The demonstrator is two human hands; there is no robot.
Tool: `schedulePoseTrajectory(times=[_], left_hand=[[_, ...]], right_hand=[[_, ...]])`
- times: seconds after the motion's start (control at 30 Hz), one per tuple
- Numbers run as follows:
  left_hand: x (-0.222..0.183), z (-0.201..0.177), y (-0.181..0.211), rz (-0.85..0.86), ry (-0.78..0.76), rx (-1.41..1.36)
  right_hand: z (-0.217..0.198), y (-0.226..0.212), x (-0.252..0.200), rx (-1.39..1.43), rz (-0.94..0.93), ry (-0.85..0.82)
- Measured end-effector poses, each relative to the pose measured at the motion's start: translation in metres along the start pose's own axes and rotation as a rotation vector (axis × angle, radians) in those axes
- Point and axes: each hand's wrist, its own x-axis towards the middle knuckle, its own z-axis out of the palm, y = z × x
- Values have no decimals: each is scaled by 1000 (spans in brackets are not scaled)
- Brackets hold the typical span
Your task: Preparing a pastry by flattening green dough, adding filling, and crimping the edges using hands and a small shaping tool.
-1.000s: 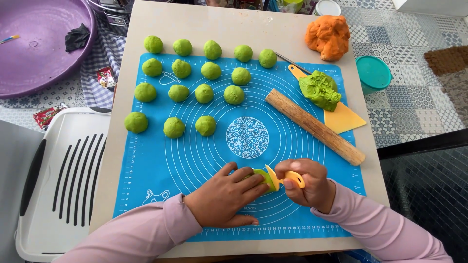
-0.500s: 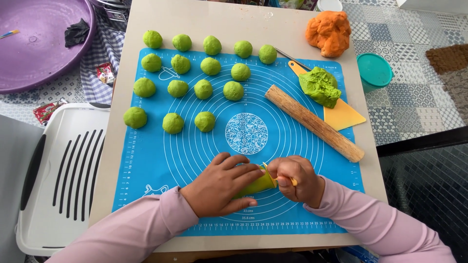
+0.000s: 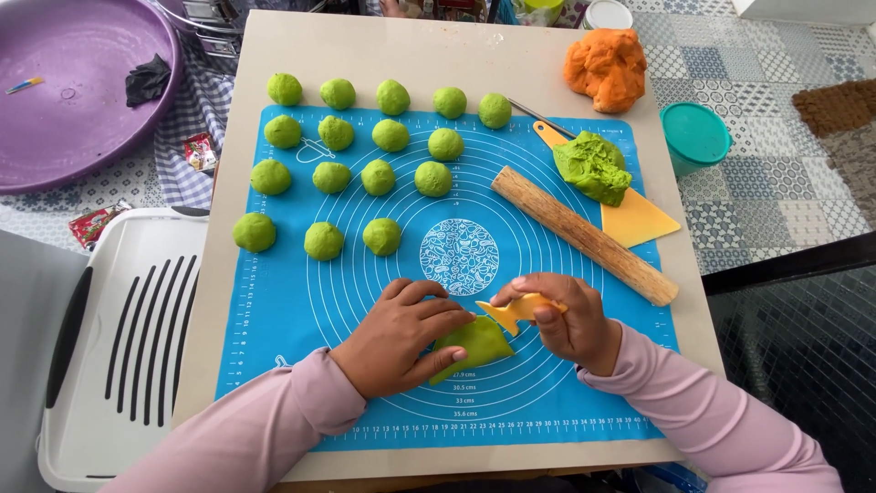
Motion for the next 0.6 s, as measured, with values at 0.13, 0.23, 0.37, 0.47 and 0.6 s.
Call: schedulePoseTrajectory(times=[0.13, 0.23, 0.37, 0.47, 0.6], left_hand=[[0, 0, -2, -2, 22, 29], [1, 2, -4, -2, 15, 40], [1, 1, -2, -10, -4, 44], [1, 0, -1, -22, -9, 44], [2, -2, 1, -30, -8, 51]], right_hand=[[2, 5, -7, -19, -52, -27], [5, 13, -11, 41, -80, -33], [5, 17, -15, 34, -66, -61], [6, 14, -11, 17, -30, -92], [8, 18, -13, -6, 5, -106]])
